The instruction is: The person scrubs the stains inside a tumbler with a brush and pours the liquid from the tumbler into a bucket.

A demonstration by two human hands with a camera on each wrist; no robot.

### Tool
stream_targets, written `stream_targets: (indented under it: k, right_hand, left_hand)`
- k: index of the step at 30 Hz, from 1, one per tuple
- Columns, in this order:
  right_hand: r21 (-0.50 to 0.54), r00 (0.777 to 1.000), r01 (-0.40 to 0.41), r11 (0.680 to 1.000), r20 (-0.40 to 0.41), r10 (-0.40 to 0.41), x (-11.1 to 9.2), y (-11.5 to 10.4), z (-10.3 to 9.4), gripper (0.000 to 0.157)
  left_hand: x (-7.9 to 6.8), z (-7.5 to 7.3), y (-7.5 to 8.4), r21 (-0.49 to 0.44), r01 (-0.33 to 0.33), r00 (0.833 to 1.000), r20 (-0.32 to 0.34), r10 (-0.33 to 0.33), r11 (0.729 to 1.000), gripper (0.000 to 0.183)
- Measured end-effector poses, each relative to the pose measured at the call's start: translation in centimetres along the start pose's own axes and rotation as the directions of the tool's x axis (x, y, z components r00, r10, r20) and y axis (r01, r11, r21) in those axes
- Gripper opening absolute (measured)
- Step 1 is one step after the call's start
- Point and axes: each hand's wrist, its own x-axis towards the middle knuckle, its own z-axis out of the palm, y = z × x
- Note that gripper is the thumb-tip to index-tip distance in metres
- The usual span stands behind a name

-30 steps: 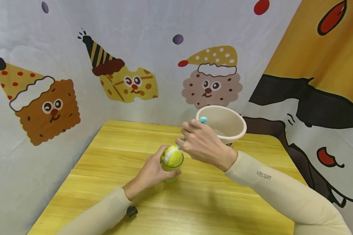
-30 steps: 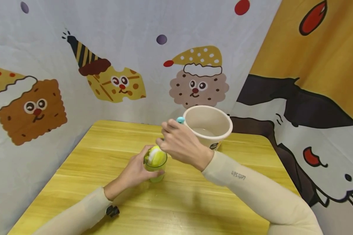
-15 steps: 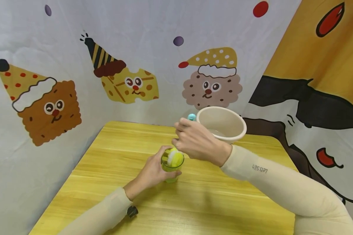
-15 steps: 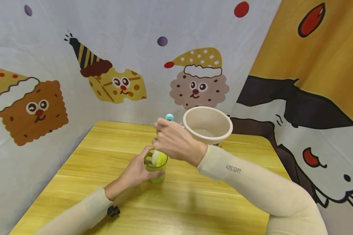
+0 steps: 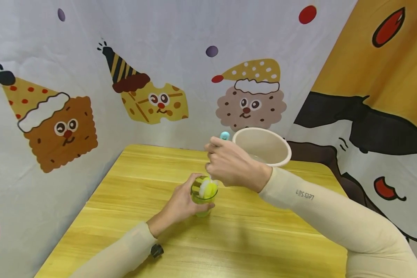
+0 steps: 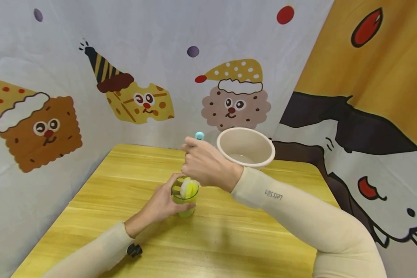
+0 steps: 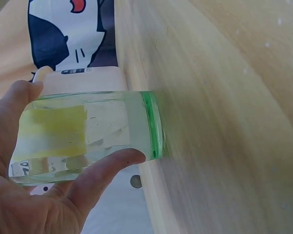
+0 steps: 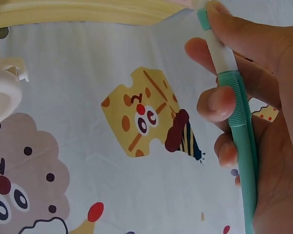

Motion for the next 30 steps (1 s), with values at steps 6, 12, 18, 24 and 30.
stream_targets:
  k: [6, 12, 18, 24, 30]
  right_hand:
    - [0.046, 1.000, 0.002, 0.999, 0.012, -0.002, -0.4, 0.2, -0.1, 0.046]
    - [0.091, 1.000, 0.010, 0.996, 0.010, -0.011, -0.7, 0.2, -0.2, 0.042]
    - [0.131, 1.000, 0.017, 0.991, 0.015, -0.019, -0.9, 0.1, -0.3, 0.036]
    - [0.074, 0.998, 0.056, 0.996, -0.022, -0.055, -1.2, -0.2, -0.4, 0.019]
    - [0.050, 0.995, 0.075, 0.996, -0.077, -0.071, -1.2, -0.2, -0.4, 0.032]
  left_hand:
    - [0.0, 0.0, 0.2, 0.008, 0.015, 1.000, -0.001, -0.015, 1.000, 0.091]
    - [-0.1, 0.1, 0.4, -0.001, 0.028, 1.000, 0.004, -0.028, 1.000, 0.091]
    - [-0.2, 0.2, 0.4, -0.005, 0.040, 0.999, 0.000, -0.040, 0.999, 0.091]
    - [-0.3, 0.3, 0.3, -0.009, 0.042, 0.999, -0.003, -0.042, 0.999, 0.092]
    - [-0.3, 0.2, 0.3, -0.005, 0.033, 0.999, -0.010, -0.033, 0.999, 0.093]
